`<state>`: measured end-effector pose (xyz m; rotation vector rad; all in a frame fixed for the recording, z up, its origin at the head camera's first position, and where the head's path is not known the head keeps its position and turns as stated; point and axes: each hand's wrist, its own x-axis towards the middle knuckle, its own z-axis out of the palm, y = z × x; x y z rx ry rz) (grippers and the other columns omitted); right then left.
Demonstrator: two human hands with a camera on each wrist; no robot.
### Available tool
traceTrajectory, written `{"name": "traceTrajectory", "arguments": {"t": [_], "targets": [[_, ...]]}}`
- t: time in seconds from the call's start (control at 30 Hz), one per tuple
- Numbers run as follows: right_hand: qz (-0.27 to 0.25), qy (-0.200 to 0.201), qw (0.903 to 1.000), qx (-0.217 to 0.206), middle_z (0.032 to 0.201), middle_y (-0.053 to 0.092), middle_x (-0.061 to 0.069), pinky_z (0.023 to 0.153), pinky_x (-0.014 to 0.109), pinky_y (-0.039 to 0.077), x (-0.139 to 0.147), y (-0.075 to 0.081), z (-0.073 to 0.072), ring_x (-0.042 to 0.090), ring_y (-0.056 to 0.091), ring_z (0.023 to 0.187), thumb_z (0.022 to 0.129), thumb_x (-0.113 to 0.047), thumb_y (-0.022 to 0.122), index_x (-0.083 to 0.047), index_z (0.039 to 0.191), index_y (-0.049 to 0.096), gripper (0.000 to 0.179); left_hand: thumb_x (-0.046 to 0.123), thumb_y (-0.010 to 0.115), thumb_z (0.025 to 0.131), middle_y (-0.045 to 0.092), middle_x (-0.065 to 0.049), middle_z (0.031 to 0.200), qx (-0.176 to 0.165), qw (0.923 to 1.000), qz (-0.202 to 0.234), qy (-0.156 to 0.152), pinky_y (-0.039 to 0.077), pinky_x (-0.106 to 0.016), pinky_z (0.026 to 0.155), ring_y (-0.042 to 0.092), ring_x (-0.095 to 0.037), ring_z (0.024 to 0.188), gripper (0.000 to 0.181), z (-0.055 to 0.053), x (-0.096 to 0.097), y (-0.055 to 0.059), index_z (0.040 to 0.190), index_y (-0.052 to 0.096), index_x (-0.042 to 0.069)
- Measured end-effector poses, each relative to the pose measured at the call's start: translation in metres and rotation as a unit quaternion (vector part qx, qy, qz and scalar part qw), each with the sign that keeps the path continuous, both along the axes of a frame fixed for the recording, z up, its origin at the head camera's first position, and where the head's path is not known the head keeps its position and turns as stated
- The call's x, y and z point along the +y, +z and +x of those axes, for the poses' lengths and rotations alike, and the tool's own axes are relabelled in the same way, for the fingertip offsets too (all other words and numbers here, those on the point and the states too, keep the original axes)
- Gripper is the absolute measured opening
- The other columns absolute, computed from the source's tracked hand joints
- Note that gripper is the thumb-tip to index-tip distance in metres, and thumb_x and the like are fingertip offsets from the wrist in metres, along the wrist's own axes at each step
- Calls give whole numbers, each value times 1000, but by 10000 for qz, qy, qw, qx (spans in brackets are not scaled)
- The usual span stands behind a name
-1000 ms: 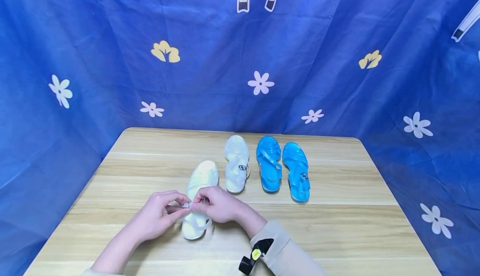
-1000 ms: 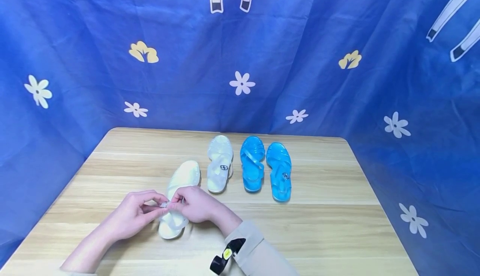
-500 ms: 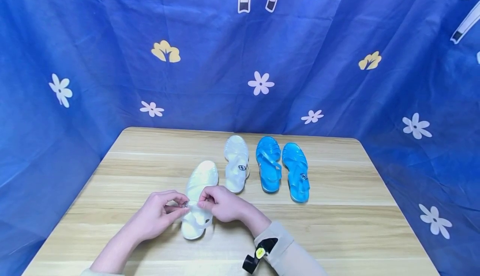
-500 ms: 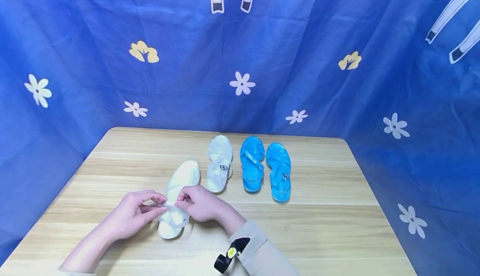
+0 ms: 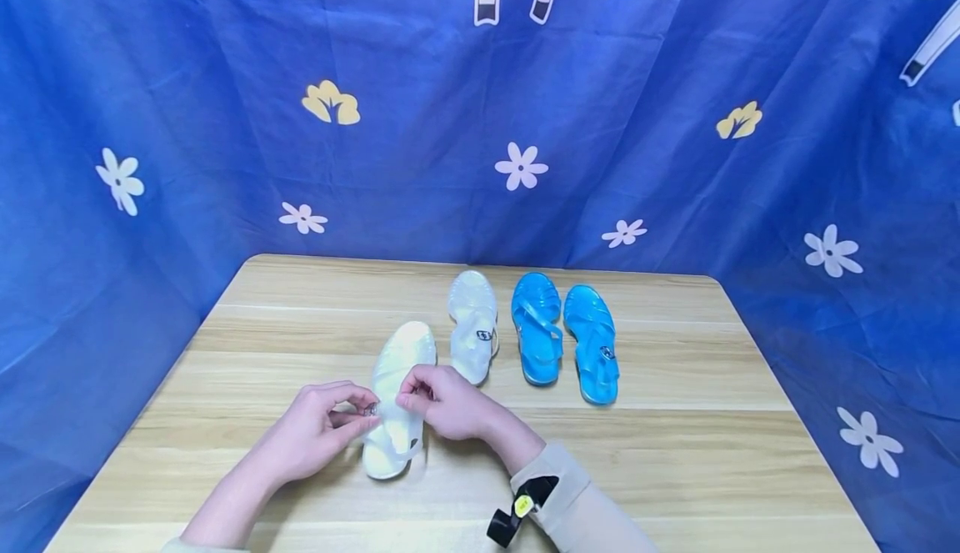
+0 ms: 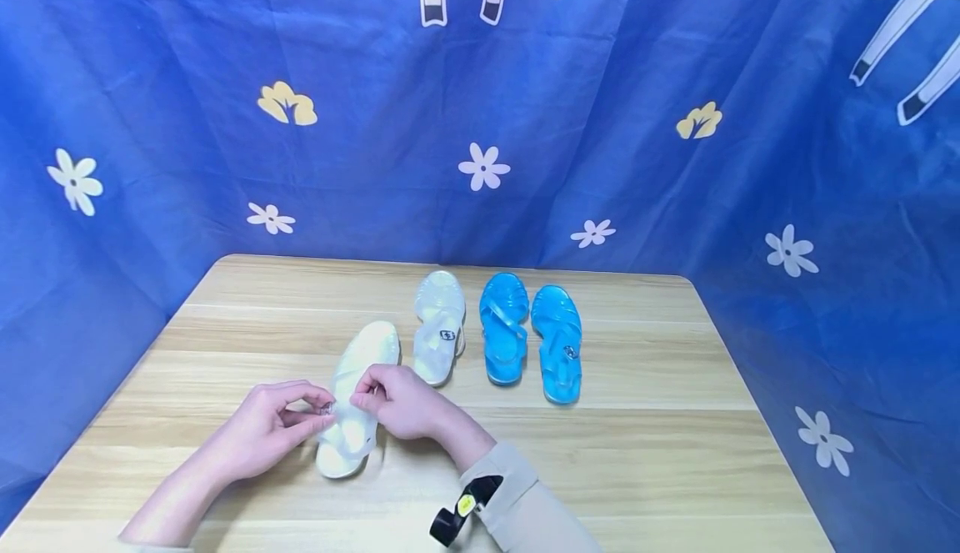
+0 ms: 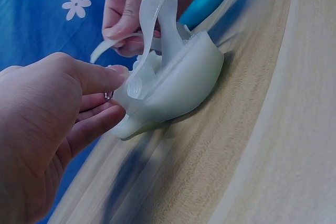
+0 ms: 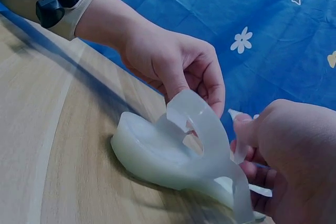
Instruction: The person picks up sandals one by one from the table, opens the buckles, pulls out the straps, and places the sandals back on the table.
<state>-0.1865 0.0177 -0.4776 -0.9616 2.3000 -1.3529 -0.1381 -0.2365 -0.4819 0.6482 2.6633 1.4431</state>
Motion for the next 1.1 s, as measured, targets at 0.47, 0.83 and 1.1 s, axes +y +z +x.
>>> {"name": "traceTrajectory", "arguments": {"t": [0.47,0.83,1.1], "targets": [[-2025,-1291,9690,580,87,64,-3,76,27,55,-19,11,-3,7,59,82,104,-15,69,-7,105,70,7,9,83,93,74,1,108,138,9998,89,-146,61,-27,84,75,-20,98,17,2,2,2,108,76,11],[-1932,-840,9752,676,120,72,13,101,30,54,-22,9,-2,15,69,110,102,-4,69,-1,130,66,29,5,83,92,72,2,106,342,9993,21,-180,62,-29,82,74,-15,96,19,2,4,0,109,77,11],[-2298,-543,9685,788,142,62,17,111,34,48,-15,5,1,18,59,133,99,7,67,8,130,64,31,6,82,92,71,6,107,340,9993,-50,-168,62,-29,84,72,-12,97,23,3,2,-1,114,76,11]]}}
